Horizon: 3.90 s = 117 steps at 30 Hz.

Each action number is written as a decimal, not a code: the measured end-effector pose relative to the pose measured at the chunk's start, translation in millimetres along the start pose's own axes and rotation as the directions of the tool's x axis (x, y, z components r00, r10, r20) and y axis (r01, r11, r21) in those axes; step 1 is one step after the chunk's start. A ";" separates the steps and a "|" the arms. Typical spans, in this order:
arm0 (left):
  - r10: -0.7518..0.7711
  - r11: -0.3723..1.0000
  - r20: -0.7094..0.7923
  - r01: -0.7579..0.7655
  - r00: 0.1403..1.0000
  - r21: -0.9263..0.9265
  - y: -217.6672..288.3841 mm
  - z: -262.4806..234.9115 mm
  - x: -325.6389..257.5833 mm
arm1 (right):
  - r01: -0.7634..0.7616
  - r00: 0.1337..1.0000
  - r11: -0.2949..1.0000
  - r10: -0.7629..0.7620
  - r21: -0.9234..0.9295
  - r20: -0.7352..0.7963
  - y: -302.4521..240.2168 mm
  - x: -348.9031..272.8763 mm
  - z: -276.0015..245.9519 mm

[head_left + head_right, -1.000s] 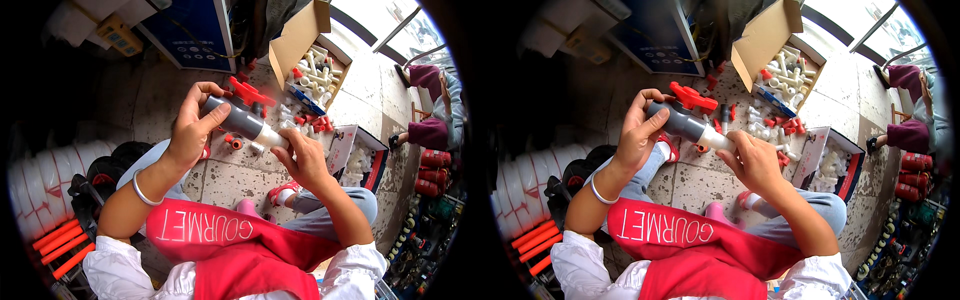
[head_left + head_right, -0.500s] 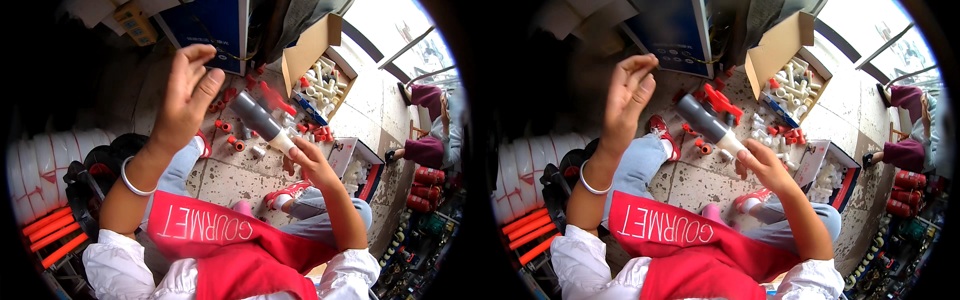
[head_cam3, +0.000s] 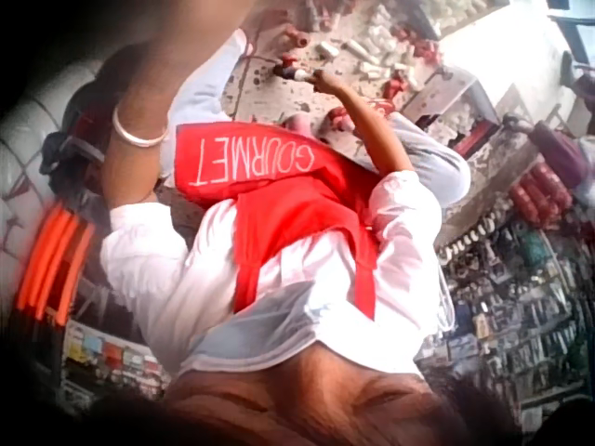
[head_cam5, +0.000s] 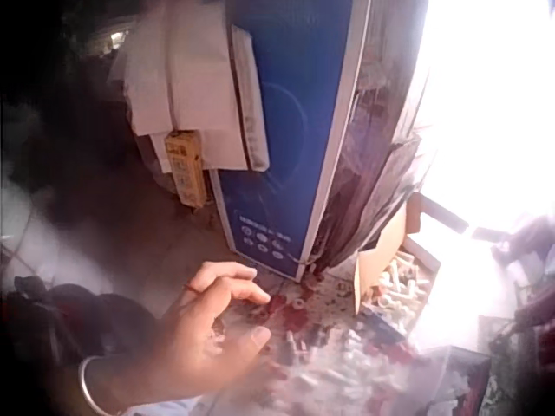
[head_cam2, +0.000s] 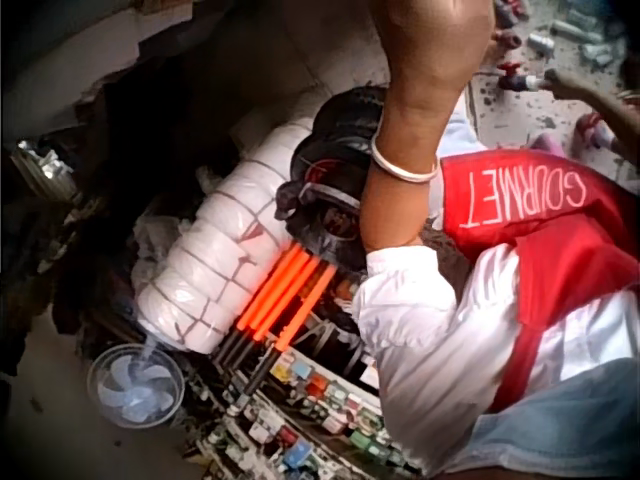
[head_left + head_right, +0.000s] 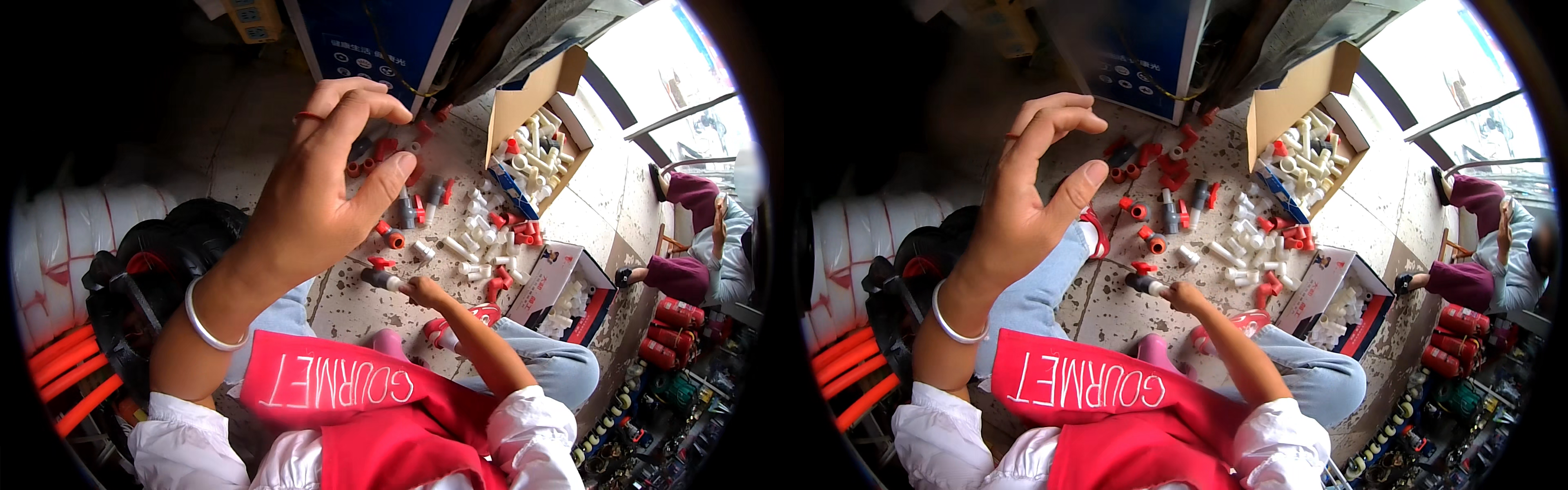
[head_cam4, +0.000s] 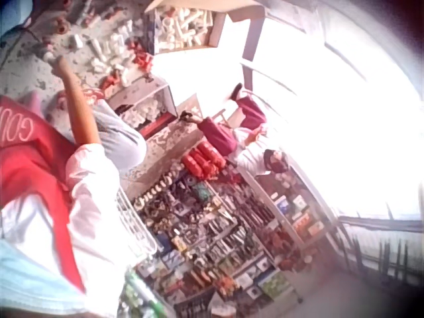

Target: The person sits on the floor of a hardware store and assembles various plastic plumbing fittings. They connect red and grey valve components and white pipe connectors by hand, testing the fit of different pieces. The person then sorts the assembled and loose parts into cardboard boxes.

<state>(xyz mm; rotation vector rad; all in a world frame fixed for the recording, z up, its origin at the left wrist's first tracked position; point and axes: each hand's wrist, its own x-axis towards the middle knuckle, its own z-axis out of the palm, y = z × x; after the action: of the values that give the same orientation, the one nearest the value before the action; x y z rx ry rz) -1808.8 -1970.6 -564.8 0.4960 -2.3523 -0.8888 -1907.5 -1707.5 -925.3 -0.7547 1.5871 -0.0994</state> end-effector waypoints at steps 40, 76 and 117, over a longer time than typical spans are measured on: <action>-0.029 0.999 0.447 0.039 0.894 -0.013 33.7 72.4 22.3 | -0.216 0.315 0.957 -0.120 -0.195 -0.941 102.9 27.4 -72.6; -0.008 0.997 0.600 0.051 0.800 -0.054 43.7 79.9 10.2 | -0.203 0.407 0.977 0.147 0.068 -0.901 142.8 13.2 -66.9; -0.018 0.994 0.651 0.082 0.759 -0.068 53.4 87.3 14.7 | -0.233 0.550 0.900 0.434 0.369 -0.713 120.6 17.2 -115.6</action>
<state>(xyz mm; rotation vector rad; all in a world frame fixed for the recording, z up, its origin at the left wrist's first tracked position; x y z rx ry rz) -1882.0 -1898.4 -576.2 0.2220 -2.9048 -1.3634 -2061.4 -1664.2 -976.7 -0.1663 2.4965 -0.3726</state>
